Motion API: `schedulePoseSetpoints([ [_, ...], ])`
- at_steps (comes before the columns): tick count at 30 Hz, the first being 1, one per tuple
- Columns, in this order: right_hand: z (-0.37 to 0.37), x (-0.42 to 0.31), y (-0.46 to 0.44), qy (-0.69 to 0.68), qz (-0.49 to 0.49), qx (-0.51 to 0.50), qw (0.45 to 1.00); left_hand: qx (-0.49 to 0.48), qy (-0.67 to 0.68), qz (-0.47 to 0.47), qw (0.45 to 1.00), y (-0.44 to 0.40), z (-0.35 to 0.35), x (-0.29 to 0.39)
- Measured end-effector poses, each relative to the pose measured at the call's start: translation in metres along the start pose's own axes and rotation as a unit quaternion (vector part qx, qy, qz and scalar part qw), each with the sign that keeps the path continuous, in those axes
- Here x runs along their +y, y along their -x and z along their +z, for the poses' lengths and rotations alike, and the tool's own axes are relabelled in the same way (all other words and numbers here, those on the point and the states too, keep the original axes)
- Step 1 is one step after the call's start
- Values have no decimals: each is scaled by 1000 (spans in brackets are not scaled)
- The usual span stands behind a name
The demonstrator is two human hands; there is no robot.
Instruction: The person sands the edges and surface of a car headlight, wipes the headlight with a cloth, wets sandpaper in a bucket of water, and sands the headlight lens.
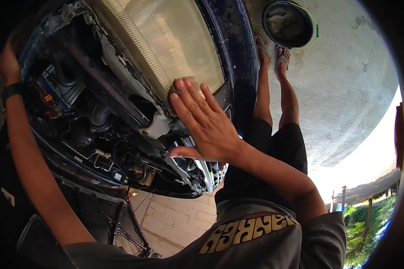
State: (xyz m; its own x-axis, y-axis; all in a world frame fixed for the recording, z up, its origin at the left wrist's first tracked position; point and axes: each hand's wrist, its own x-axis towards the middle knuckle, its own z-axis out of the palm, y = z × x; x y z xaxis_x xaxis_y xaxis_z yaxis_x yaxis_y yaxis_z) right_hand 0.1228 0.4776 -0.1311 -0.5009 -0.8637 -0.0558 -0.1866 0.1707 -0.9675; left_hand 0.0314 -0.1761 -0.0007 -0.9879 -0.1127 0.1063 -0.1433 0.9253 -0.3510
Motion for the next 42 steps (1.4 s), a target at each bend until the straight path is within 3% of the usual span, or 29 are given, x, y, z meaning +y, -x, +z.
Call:
schedulePoseSetpoints([
  [3, -1, 2, -15, 6, 4, 23, 1000, 13, 33, -3, 999, 3, -7, 25],
  [6, -21, 24, -109, 45, -33, 108, 993, 37, 68, -41, 996, -7, -7, 37],
  [9, -21, 13, -100, 35, -16, 91, 995, 67, 58, -20, 996, -7, 5, 7],
  [12, 2, -1, 0, -1, 0, -1, 1000, 92, 143, -76, 983, 0, -2, 32],
  [13, -1, 2, -8, 4, -12, 8, 1000, 88, 126, -80, 985, 1, -3, 30],
  [17, -19, 18, -105, 47, -43, 123, 990, 36, 85, -87, 992, 1, 8, 20],
  [19, -40, 31, -175, -46, 33, 60, 997, 15, 70, -86, 994, 3, 7, 13],
  [22, -21, 25, -120, 41, -37, 148, 987, -19, 54, -75, 996, -4, 11, -5],
  [25, -15, 7, -13, 16, 2, -27, 1000, -53, 52, -74, 995, -5, 8, -12],
  [28, -8, 21, -22, 37, 2, -4, 999, -78, 52, -133, 987, -2, 1, 1],
  [31, -25, 55, -141, 45, -53, 147, 987, -39, 21, -54, 998, -8, 13, -23],
  [33, -26, 53, -144, 8, -39, 124, 992, -80, -22, -62, 995, -6, 9, -23],
  [34, -28, 54, -145, -5, -32, 115, 993, -126, -43, -121, 984, -10, 1, -8],
  [35, -22, 43, -106, 37, -28, 129, 991, -140, -34, -148, 978, -9, 0, -5],
  [36, -16, 37, -62, 23, -16, 77, 997, -155, -26, -174, 972, -7, 0, -2],
  [38, -1, 35, 8, 23, 9, -19, 1000, -94, 24, -134, 986, -4, 7, -13],
  [40, -3, 35, 0, 5, 10, 2, 1000, -3, 24, -37, 999, 0, 16, -23],
  [42, -18, 47, -68, 36, -23, 64, 997, 61, 43, 20, 997, -4, 17, -11],
])
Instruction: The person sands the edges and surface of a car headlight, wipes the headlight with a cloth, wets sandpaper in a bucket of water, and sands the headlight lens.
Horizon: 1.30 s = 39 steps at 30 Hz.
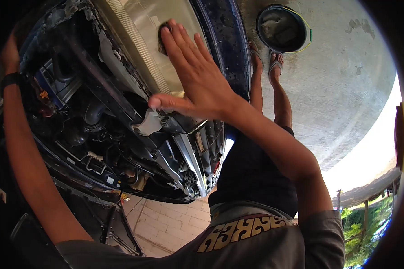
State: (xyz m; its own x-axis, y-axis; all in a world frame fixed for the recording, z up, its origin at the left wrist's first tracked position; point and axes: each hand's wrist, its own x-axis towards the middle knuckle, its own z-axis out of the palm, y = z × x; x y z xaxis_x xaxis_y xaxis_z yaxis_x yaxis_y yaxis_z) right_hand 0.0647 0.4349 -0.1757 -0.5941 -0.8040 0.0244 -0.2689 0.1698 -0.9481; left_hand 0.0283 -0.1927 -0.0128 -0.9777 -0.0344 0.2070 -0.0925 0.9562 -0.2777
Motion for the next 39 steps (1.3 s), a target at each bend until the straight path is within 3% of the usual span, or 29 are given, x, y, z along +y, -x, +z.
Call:
schedulePoseSetpoints([
  [2, -17, 23, -89, -40, -18, -49, 998, 34, 33, -25, 999, -5, -10, 40],
  [5, -6, 21, -86, -44, -50, 8, 998, 59, 43, -20, 997, -7, -15, 58],
  [7, 4, -1, 0, 13, -35, 21, 999, 35, -6, 25, 999, -4, -6, 15],
  [9, 3, -9, 47, -14, -17, -11, 1000, -26, -53, -1, 998, -8, -2, -5],
  [10, 3, -9, 55, -31, -7, -30, 999, -72, -62, -58, 994, -5, -9, -4],
  [13, -3, 8, -35, 20, -44, 43, 998, -130, -48, -159, 977, -5, -16, 26],
  [16, -9, 18, -106, -21, 3, 36, 999, -129, -83, -131, 979, -3, -15, 20],
  [17, -11, 19, -91, -30, -51, 19, 998, -120, -85, -116, 982, -3, -16, 19],
  [19, 0, 5, -11, -2, -40, 27, 999, -98, -69, -98, 988, 0, -18, 28],
  [22, -5, -14, 71, -57, 15, -66, 996, -124, -74, -106, 984, -2, -18, 21],
  [25, -2, 4, 23, -18, -1, -15, 1000, -178, -109, -145, 967, -1, -16, 9],
  [26, -6, 17, -23, 15, -20, 9, 1000, -157, -96, -136, 973, -2, -17, 2],
  [28, -12, 43, -103, -56, -56, -1, 997, -121, -66, -116, 984, -3, -17, -2],
  [31, 0, 21, -51, -18, -19, 47, 999, -94, 11, -165, 982, -12, -23, 58],
  [34, 4, 3, 66, -35, 9, -73, 997, -77, 72, -238, 965, -23, -39, 119],
  [36, 2, 1, 59, -47, 21, -68, 996, -70, 91, -262, 958, -25, -42, 130],
  [39, -4, 27, -43, -40, 3, 14, 999, -71, 70, -233, 967, -31, -43, 135],
])
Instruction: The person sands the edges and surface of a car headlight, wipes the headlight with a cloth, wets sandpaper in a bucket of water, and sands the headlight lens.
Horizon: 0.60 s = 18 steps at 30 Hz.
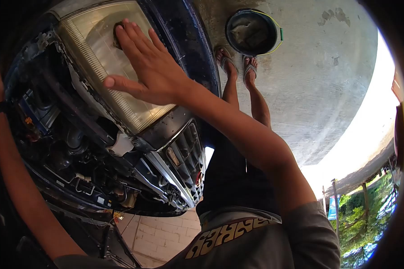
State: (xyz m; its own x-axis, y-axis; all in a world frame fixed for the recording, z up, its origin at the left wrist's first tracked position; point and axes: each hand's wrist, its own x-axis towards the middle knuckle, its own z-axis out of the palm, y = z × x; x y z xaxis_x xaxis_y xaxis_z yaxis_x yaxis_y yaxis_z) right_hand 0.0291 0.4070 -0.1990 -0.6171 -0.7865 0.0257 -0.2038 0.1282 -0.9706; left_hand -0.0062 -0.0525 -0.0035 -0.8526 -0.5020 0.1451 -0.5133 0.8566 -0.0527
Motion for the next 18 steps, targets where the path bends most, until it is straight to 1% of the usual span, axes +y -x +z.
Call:
schedulePoseSetpoints([
  [1, 1, 10, -33, -18, 0, 17, 1000, -2, -6, -8, 1000, 3, -2, 4],
  [2, 1, 13, -47, -39, 3, 34, 999, -7, -13, -15, 1000, 4, -3, 7],
  [3, 0, 11, -35, -24, 6, 20, 999, -10, -18, -32, 999, 4, -3, 10],
  [5, 2, -5, 25, 5, 10, -10, 1000, -15, -30, -68, 997, 3, -2, 11],
  [6, 3, -8, 65, 11, 11, -53, 998, -26, -35, -61, 997, 0, 0, 9],
  [9, 8, -11, 101, -19, 40, -65, 997, -15, -37, -38, 998, -3, -1, -23],
  [10, 7, -7, 77, -23, 39, -40, 998, -16, -41, -19, 999, -5, 3, -29],
  [12, -2, 14, 1, -15, 31, -15, 999, -10, -42, 11, 999, -10, 7, -46],
  [13, -2, 17, -18, -13, 26, -6, 1000, -8, -44, 21, 999, -11, 6, -57],
  [16, -2, 1, 17, -6, 23, -18, 1000, -3, -51, 60, 997, -16, 7, -83],
  [18, -3, -15, 92, 5, 9, -91, 996, 0, -53, 83, 995, -19, 10, -93],
])
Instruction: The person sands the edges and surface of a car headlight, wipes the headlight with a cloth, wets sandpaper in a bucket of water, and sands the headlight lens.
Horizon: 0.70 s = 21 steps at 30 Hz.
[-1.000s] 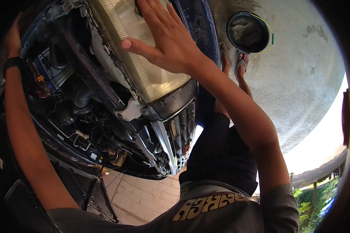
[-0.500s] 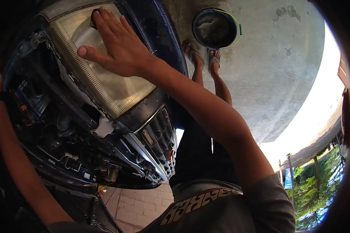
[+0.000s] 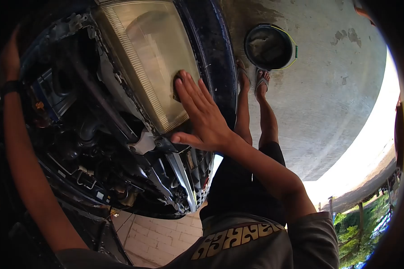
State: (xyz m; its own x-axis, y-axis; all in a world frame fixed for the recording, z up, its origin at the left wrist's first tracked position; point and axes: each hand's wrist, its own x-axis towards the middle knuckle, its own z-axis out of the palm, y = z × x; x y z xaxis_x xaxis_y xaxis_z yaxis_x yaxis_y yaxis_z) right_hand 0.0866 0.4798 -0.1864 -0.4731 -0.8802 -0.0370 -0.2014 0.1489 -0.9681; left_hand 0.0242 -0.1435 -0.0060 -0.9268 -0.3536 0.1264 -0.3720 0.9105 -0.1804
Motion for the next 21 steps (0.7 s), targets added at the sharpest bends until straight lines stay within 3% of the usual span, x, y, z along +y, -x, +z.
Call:
schedulePoseSetpoints([
  [3, 11, 1, 13, -25, 6, 7, 1000, 2, -5, 24, 1000, 2, 4, -18],
  [6, -20, 20, -100, -3, -10, 94, 995, 7, -7, 45, 999, -4, 11, -35],
  [9, -17, 20, -127, -36, -4, 144, 989, 26, 13, 84, 996, -1, 14, -44],
  [11, -1, 3, -52, -54, 0, 123, 991, 24, 47, 81, 995, -1, 22, -73],
  [14, 18, 13, 2, -72, 8, 103, 992, 44, 37, 163, 985, -1, 11, -54],
  [15, 24, 15, 13, -75, 18, 98, 992, 21, 56, 101, 993, 3, 9, -53],
  [17, 0, 26, -59, -101, 3, 182, 978, -18, 96, -16, 995, -2, 12, -55],
  [21, -16, 48, -138, -151, -16, 253, 955, -13, 64, 21, 998, 6, 5, -8],
])
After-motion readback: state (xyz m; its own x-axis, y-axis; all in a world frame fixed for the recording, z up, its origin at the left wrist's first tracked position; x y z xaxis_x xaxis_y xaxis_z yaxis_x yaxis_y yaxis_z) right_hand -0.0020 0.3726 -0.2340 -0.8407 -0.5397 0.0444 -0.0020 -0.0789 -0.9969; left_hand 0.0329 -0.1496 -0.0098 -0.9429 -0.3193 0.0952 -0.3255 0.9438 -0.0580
